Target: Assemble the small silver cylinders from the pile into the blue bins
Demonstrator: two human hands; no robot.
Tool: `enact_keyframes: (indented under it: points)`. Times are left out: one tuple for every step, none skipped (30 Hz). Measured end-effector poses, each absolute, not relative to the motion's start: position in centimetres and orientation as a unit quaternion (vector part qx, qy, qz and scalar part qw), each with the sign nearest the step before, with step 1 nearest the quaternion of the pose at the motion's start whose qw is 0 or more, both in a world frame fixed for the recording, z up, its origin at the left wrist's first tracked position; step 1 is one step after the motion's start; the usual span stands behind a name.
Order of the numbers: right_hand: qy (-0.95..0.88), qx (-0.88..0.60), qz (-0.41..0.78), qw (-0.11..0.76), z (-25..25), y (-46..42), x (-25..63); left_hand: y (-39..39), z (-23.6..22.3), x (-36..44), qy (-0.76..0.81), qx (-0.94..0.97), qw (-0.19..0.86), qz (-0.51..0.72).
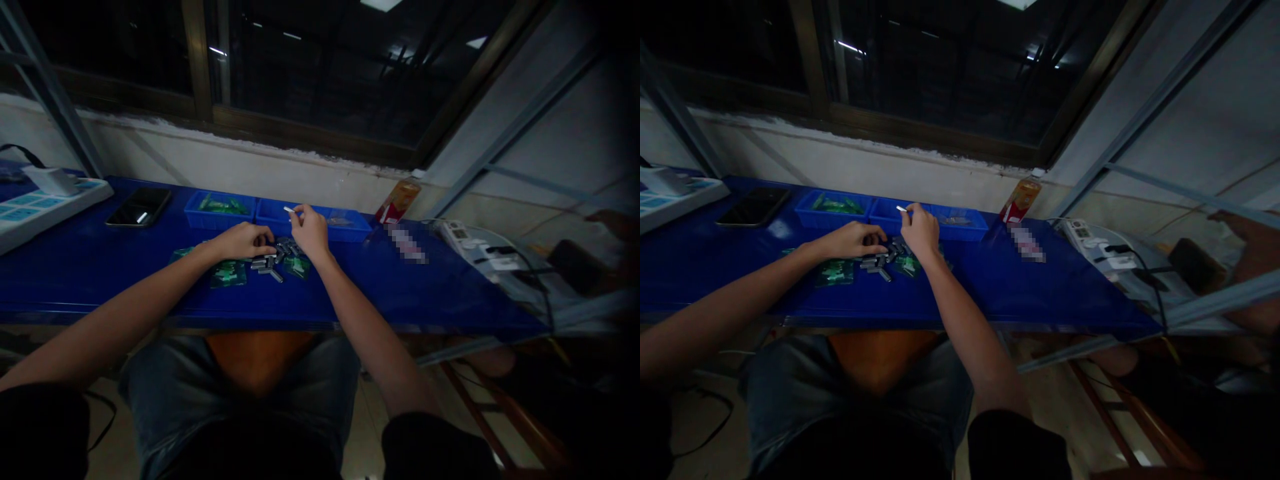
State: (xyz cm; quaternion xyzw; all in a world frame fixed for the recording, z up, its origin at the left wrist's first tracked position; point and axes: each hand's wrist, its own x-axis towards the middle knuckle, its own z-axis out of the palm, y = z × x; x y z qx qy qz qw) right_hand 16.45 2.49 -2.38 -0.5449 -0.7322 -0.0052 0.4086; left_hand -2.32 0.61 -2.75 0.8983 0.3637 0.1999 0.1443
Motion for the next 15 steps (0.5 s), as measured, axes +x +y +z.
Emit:
enact_keyframes:
  points:
    - [-0.722,-0.559,-0.011,0.408,-2.43,2.73,16.73,0.74,-2.93,-2.31,0.360,0.901,0.141,0.195]
    - [-0.714,-0.571,-0.014,0.406,-2.48,2.94,16.99,0.86,-3.05,-2.30,0.360,0.902,0.135,0.195]
    - [-0.707,-0.580,-0.015,0.404,-2.53,3.12,17.21,0.94,-3.13,-2.30,0.361,0.903,0.126,0.197]
    - [-0.702,-0.588,-0.014,0.403,-2.58,3.27,17.39,0.98,-3.14,-2.32,0.362,0.903,0.118,0.200]
    - [-0.698,-0.593,-0.013,0.401,-2.62,3.38,17.52,0.98,-3.10,-2.34,0.362,0.904,0.110,0.201]
    - [-0.696,-0.596,-0.012,0.399,-2.64,3.44,17.60,0.94,-3.03,-2.38,0.360,0.905,0.107,0.198]
    - [-0.695,-0.599,-0.011,0.398,-2.66,3.48,17.64,0.89,-2.93,-2.41,0.358,0.907,0.107,0.193]
    - [-0.694,-0.600,-0.010,0.397,-2.67,3.50,17.66,0.83,-2.84,-2.45,0.356,0.909,0.112,0.185]
    - [-0.694,-0.601,-0.009,0.396,-2.68,3.50,17.64,0.79,-2.77,-2.48,0.355,0.910,0.121,0.177]
    - [-0.695,-0.600,-0.009,0.396,-2.68,3.49,17.62,0.78,-2.74,-2.52,0.353,0.911,0.128,0.172]
    - [-0.696,-0.599,-0.010,0.396,-2.67,3.48,17.58,0.82,-2.75,-2.55,0.352,0.911,0.133,0.169]
    - [-0.696,-0.598,-0.010,0.397,-2.65,3.47,17.54,0.89,-2.81,-2.57,0.350,0.911,0.134,0.172]
    - [-0.697,-0.597,-0.009,0.398,-2.63,3.46,17.50,0.99,-2.89,-2.60,0.347,0.912,0.130,0.176]
    - [-0.696,-0.596,-0.007,0.399,-2.59,3.43,17.46,1.11,-3.00,-2.62,0.343,0.913,0.124,0.182]
    - [-0.696,-0.596,-0.006,0.401,-2.53,3.39,17.43,1.22,-3.09,-2.64,0.340,0.915,0.115,0.187]
